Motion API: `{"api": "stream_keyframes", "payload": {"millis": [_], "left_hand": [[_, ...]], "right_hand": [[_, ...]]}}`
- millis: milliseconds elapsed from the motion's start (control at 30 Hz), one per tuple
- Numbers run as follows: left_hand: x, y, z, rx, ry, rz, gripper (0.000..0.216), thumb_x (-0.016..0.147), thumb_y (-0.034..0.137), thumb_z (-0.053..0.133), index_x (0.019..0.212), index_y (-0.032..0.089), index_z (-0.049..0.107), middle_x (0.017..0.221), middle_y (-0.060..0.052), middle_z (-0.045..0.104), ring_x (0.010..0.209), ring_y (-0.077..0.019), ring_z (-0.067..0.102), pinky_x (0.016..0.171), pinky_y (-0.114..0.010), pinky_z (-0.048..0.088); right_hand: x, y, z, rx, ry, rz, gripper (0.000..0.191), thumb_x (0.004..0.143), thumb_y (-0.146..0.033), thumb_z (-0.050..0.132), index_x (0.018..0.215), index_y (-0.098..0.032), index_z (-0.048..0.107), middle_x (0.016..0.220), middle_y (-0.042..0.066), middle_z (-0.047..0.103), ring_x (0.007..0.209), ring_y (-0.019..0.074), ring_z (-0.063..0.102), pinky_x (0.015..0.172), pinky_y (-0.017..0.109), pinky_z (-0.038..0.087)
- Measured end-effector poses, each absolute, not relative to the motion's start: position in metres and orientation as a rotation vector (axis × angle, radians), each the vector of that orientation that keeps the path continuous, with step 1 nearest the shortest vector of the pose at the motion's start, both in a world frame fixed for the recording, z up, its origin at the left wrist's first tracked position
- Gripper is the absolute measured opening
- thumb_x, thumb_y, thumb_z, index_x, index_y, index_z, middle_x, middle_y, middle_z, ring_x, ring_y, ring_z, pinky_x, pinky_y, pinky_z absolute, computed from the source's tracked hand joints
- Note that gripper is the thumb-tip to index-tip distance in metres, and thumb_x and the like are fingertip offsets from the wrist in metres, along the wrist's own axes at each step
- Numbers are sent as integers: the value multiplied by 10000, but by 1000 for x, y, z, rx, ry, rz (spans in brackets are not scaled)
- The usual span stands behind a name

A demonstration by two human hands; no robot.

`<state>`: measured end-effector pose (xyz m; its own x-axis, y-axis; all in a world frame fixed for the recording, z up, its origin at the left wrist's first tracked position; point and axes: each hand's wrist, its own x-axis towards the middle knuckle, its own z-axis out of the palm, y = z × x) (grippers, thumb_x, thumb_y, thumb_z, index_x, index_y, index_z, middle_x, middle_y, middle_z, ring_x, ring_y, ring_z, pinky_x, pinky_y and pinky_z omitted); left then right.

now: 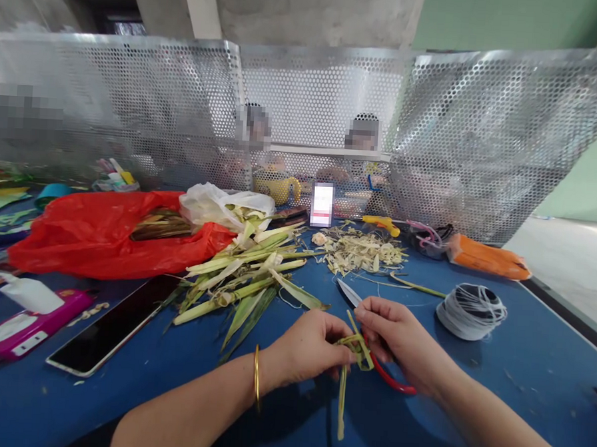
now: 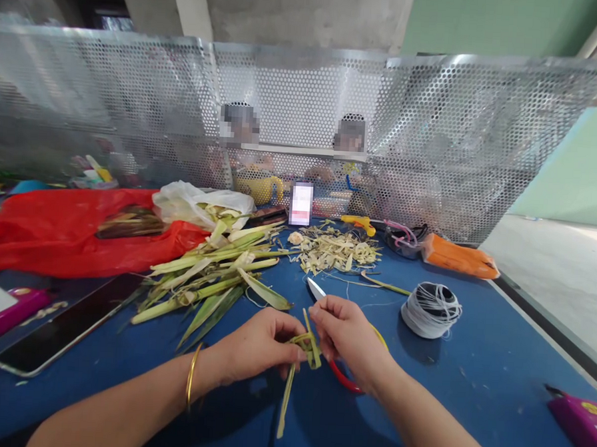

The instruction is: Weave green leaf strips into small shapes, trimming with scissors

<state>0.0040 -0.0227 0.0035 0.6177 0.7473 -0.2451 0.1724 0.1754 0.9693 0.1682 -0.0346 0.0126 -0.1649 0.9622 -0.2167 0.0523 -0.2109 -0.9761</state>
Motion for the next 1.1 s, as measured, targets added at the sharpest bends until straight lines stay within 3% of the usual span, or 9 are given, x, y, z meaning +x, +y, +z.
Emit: {"api": "stream_keyframes", "payload": {"millis": [100,300,400,633,733,867,1100], "left_hand": [[5,-23,4,1336,861,466,125,624,267,649,673,153,665,587,11,585,489,-98,497,515,-224,418],[4,-23,4,1351,856,433,115,617,223,613,693,153,664,591,20,570,471,-82,481,486,-207,387],[4,-24,3,1382,847,410,106,631,250,617,681,164,655,589,23,562,452,-76,467,467,-203,378],[1,-24,8,1310,776,408,109,626,267,648,606,162,627,569,18,561,494,-91,513,539,-218,435],[1,-24,9,1270,779,422,175,634,321,679,618,154,633,584,7,576,512,-101,531,570,-233,457],[4,-27,6,1271,875,433,264,646,411,692,625,153,644,545,10,565,462,-96,500,499,-222,420],[7,-31,3,1282,877,431,233,654,374,695,640,141,692,499,20,542,420,-80,457,461,-212,380]], "right_hand": [[170,-33,13,-1353,-1282,1432,415,758,-543,621,611,-192,456,441,-101,389,335,33,297,366,188,183],[169,-33,8,-1385,-1315,1624,427,634,-530,733,673,-182,488,480,-97,428,380,29,308,391,175,195],[169,-33,5,-1337,-1230,1574,411,675,-505,714,631,-184,461,461,-93,439,355,27,319,379,175,194],[169,-31,6,-1346,-966,1384,372,689,-502,713,666,-182,525,535,-28,593,430,75,512,445,194,380],[169,-30,4,-1330,-954,1401,375,669,-506,729,690,-181,543,551,-26,609,424,76,521,434,196,389],[168,-29,0,-1280,-968,1440,382,640,-491,761,689,-175,552,592,-16,637,441,84,549,421,195,400],[167,-27,-3,-1185,-792,1482,359,607,-403,818,619,-163,551,531,-24,590,428,63,498,417,177,385]]}}
